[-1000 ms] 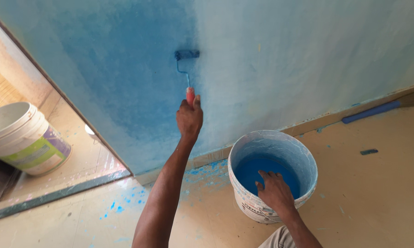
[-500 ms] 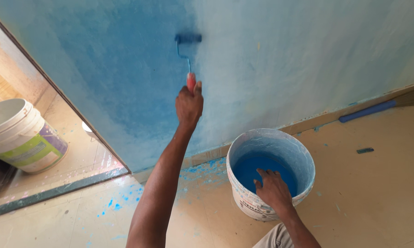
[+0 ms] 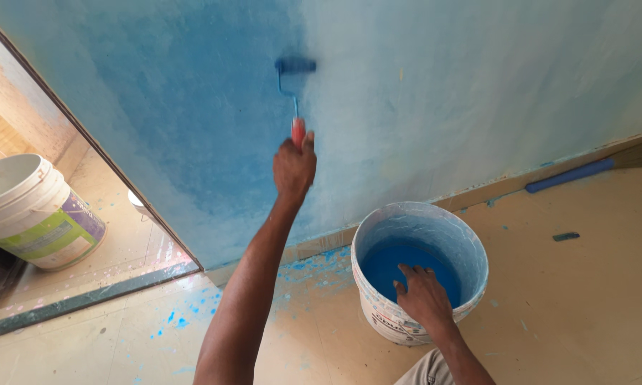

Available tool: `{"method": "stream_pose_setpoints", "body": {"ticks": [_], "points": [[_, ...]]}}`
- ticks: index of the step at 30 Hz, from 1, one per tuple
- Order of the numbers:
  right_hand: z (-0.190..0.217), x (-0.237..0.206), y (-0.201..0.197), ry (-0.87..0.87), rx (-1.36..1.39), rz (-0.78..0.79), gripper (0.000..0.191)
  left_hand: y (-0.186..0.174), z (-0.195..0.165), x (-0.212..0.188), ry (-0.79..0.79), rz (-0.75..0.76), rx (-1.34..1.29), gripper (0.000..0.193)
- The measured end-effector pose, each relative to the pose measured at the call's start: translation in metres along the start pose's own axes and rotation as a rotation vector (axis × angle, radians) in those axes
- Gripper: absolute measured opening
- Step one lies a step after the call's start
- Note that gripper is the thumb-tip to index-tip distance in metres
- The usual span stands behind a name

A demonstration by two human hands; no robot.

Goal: The person paints a wall blue using a paint roller, repeatedly dipping it into a bucket of paint and applying it in vertical strokes. The person works on a section of the wall near a doorway, gradually covering the unpainted area.

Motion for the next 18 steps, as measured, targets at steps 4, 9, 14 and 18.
{"method": "stream_pose_setpoints", "body": {"ticks": [4,9,14,18], "points": [[0.001,0.0,0.0,0.013,0.016,0.03,0.052,-0.001,0.011,-0.011,-0.037,0.021,0.035,0.055],[-0.001,-0.001,-0.001,-0.002,0.001,-0.007,0.051,0.006,0.001,-0.006,-0.038,0.0,0.02,0.055],[-0.002,0.0,0.002,0.013,0.017,0.014,0.052,0.008,0.006,-0.018,-0.051,0.009,0.012,0.053],[-0.003,0.0,0.003,0.013,0.022,0.024,0.052,0.01,0.011,-0.014,-0.043,0.003,0.017,0.054]]}}
Point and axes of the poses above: each hand's wrist, its own x-axis towards the middle knuckle, its own y-axis out of the palm, z = x × y, the point moved 3 cm from there along x, towards the middle knuckle, and after that the axes turned 7 degrees about -x, right-handed, at the moved point
